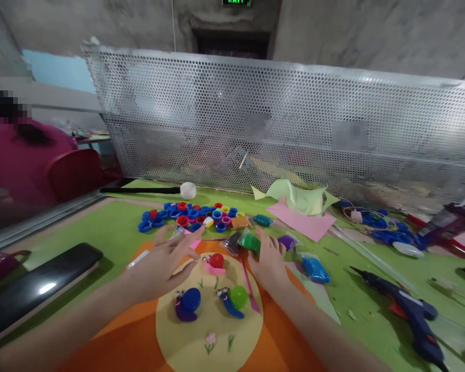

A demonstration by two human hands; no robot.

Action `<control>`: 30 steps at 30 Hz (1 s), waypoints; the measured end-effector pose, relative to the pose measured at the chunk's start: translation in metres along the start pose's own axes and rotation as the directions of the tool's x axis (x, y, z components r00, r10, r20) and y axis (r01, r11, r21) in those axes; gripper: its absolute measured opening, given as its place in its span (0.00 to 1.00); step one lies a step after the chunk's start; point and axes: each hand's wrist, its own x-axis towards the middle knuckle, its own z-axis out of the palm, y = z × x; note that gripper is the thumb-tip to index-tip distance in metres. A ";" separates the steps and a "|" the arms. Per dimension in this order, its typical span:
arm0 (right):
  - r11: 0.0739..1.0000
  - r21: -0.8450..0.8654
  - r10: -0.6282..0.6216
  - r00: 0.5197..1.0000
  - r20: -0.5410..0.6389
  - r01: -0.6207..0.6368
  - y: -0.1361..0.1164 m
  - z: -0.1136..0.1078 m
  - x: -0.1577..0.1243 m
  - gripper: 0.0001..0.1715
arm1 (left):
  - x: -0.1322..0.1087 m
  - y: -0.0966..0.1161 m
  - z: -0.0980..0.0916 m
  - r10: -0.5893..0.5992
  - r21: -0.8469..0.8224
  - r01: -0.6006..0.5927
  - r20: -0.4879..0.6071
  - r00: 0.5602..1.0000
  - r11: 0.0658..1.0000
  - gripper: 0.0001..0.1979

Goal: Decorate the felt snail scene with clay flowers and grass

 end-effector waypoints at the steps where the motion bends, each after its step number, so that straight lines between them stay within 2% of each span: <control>1: 1.000 0.009 0.008 1.000 -0.002 -0.008 -0.001 -0.001 0.001 0.29 | 0.000 0.000 0.000 -0.011 0.000 0.011 -0.029 1.000 1.000 0.31; 4: 0.998 0.061 -0.015 0.999 -0.028 0.017 -0.009 -0.010 0.002 0.28 | 0.000 0.001 -0.001 -0.038 -0.017 0.037 -0.128 0.991 0.999 0.27; 8: 0.985 0.137 -0.096 0.994 -0.060 0.104 -0.036 -0.027 -0.010 0.24 | -0.004 0.011 0.000 -0.028 -0.071 0.013 -0.226 0.974 0.997 0.23; 12: 0.956 0.185 -0.221 0.974 -0.050 0.227 -0.061 -0.037 -0.032 0.24 | -0.010 0.024 0.004 0.033 -0.112 -0.063 -0.245 0.969 0.992 0.13; 15: 0.936 0.213 -0.277 0.960 -0.039 0.279 -0.068 -0.039 -0.042 0.26 | -0.011 0.029 0.007 0.053 -0.135 -0.090 -0.261 0.964 0.987 0.08; 20: 0.908 0.247 -0.340 0.940 -0.043 0.339 -0.066 -0.038 -0.046 0.27 | -0.009 0.034 0.005 -0.031 -0.206 -0.033 -0.299 0.954 0.978 0.04; 24: 0.883 0.262 -0.393 0.919 -0.040 0.389 -0.063 -0.035 -0.047 0.27 | -0.007 0.036 0.005 -0.081 -0.231 0.013 -0.288 0.954 0.973 0.06; 30: 0.889 0.262 -0.391 0.920 0.004 0.376 -0.062 -0.035 -0.050 0.27 | -0.009 0.032 0.011 -0.058 -0.111 0.024 -0.309 0.949 0.994 0.18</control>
